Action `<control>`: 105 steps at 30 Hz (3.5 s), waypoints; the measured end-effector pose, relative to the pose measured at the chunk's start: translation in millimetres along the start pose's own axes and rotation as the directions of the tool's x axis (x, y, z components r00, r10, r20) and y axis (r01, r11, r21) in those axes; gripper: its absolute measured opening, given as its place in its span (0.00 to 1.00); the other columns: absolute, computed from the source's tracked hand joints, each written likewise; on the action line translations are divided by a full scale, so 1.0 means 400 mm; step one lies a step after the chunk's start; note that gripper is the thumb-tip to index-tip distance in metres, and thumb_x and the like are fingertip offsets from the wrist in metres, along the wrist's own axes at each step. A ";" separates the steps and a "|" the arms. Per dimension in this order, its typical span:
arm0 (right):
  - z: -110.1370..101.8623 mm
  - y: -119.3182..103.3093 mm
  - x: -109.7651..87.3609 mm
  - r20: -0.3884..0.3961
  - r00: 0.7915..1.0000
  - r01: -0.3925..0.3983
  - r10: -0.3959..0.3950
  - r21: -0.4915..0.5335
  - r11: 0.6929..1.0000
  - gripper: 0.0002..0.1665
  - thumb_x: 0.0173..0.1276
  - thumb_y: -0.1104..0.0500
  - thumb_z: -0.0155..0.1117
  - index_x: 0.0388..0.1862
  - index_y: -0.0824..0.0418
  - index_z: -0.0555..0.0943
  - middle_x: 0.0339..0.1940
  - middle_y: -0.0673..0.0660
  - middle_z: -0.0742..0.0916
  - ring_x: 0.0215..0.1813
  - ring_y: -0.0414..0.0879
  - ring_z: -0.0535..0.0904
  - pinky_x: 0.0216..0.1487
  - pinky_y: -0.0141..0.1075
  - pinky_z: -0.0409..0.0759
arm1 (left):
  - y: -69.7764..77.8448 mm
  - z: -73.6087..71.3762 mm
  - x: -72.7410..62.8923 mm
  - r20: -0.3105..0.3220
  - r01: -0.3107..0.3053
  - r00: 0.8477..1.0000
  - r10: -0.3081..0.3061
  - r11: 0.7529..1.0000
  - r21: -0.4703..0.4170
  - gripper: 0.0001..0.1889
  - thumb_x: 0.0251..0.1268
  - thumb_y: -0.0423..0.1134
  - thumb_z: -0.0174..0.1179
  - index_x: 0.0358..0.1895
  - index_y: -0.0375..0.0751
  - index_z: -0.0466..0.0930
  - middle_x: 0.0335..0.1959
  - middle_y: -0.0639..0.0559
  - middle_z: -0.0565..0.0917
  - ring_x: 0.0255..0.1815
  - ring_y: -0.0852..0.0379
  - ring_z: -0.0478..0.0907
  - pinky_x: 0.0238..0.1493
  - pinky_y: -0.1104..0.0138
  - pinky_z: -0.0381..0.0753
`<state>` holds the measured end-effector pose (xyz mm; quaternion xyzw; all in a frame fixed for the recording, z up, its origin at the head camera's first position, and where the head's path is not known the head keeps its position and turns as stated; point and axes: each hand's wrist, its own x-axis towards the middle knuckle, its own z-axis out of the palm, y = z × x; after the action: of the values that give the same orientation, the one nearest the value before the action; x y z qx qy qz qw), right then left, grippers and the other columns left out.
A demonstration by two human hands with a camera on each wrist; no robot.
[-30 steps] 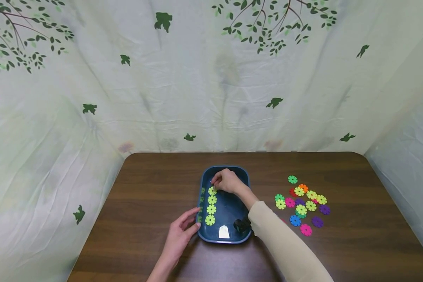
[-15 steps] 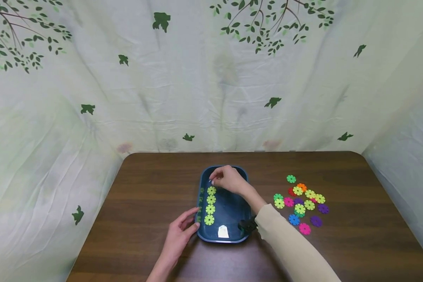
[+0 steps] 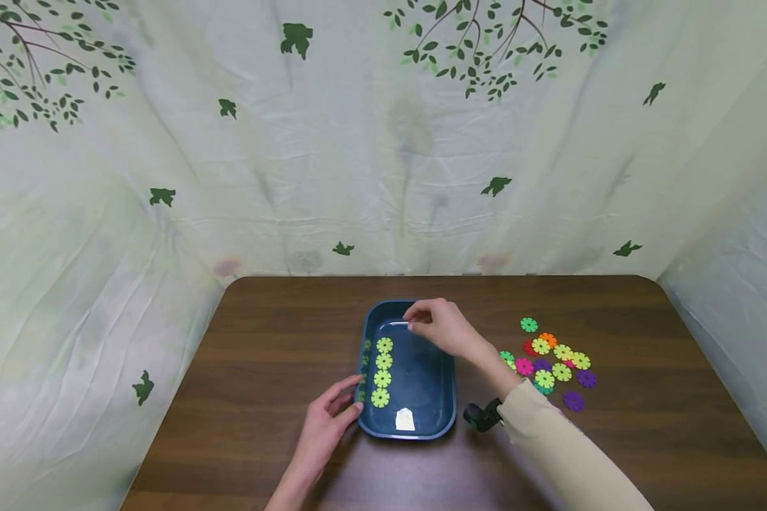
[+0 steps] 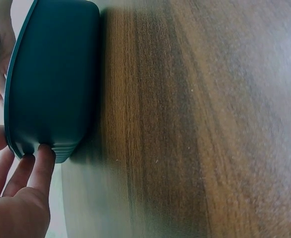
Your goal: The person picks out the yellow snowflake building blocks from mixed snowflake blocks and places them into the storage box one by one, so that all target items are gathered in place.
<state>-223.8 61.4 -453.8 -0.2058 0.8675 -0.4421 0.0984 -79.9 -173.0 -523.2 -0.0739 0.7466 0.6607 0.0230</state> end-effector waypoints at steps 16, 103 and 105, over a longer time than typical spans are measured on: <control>-0.047 0.076 -0.127 -0.140 0.988 -0.072 0.067 -0.033 0.997 0.12 0.66 0.62 0.69 0.48 0.59 0.85 0.38 0.50 0.86 0.40 0.46 0.80 0.44 0.40 0.82 | 0.001 0.001 0.002 -0.007 -0.007 1.000 0.007 1.000 0.011 0.24 0.59 0.25 0.63 0.60 0.42 0.80 0.62 0.46 0.77 0.60 0.43 0.75 0.50 0.68 0.78; -0.165 0.200 -0.200 -0.075 0.997 -0.033 0.025 -0.106 0.994 0.07 0.64 0.65 0.69 0.41 0.57 0.82 0.32 0.50 0.83 0.36 0.45 0.78 0.38 0.36 0.80 | 0.005 -0.002 -0.001 -0.008 0.033 0.999 -0.033 0.999 0.035 0.23 0.61 0.29 0.64 0.60 0.47 0.81 0.64 0.47 0.76 0.61 0.45 0.73 0.56 0.60 0.76; -0.168 0.188 -0.186 -0.078 0.997 -0.016 0.007 -0.116 0.993 0.07 0.64 0.65 0.69 0.41 0.57 0.83 0.31 0.49 0.83 0.35 0.45 0.78 0.38 0.37 0.80 | 0.005 -0.003 -0.001 -0.007 0.032 0.999 -0.031 0.999 0.035 0.22 0.61 0.29 0.64 0.59 0.48 0.81 0.64 0.47 0.76 0.61 0.45 0.74 0.56 0.61 0.76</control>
<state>-201.1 182.8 -475.8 -0.1888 0.8963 -0.3975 0.0553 -79.7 -173.7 -521.1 -0.0874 0.7568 0.6469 0.0323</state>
